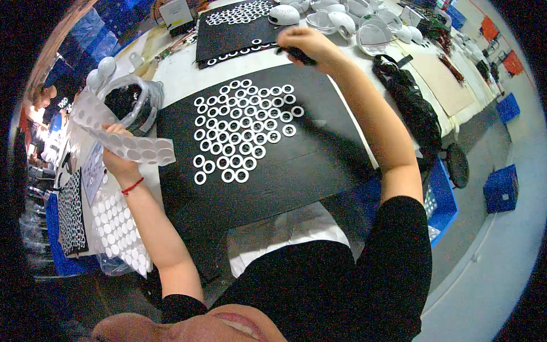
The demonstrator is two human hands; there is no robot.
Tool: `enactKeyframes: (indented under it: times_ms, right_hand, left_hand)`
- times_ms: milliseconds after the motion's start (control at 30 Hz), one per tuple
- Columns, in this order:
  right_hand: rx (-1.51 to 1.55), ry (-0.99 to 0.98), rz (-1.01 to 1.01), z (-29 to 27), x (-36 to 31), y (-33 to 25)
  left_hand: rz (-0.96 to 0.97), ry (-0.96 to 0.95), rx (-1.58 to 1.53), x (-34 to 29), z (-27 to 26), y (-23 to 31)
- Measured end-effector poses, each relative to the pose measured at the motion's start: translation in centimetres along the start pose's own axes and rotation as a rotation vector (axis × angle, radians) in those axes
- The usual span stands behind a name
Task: The person places small black circular components into the holes of a white plastic tray. They pick up the components from a pile on a black mat and arrange them into the tray's grid pattern. The person continues this repetitive assembly process throughout the clip.
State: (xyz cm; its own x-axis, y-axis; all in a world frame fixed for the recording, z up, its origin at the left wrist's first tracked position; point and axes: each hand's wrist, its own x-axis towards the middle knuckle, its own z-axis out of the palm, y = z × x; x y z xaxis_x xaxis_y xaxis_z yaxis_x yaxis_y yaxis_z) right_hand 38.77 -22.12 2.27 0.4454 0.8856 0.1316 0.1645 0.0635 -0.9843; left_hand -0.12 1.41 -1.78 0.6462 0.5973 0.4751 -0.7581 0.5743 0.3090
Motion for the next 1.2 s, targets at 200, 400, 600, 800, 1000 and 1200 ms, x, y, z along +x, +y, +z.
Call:
enactKeyframes:
  times_ms: [200,400,600,800,1000,1200]
  right_hand:
    - [-0.101,0.146,0.201,-2.9,-5.1,5.3]
    - [-0.027,0.287,0.135,-1.1,-5.0,7.9]
    - [-0.146,0.257,-0.059,-1.6,-4.4,9.6]
    - [0.158,0.275,-0.054,-1.8,-4.6,9.5]
    - [-0.180,0.346,0.044,-2.4,-5.1,7.3]
    - [-1.015,-0.053,-0.369,0.1,-6.8,4.7]
  left_hand:
    - [0.048,0.214,0.015,0.3,0.6,-1.8]
    - [-0.116,0.159,-0.278,0.7,1.3,-3.1]
    - [-0.116,0.182,-0.276,0.7,1.8,-3.5]
    - [-0.128,0.148,-0.300,0.6,2.5,-3.8]
    - [-0.125,0.111,-0.226,0.6,2.2,-3.2]
    - [-0.063,0.183,-0.158,0.4,2.7,-3.0]
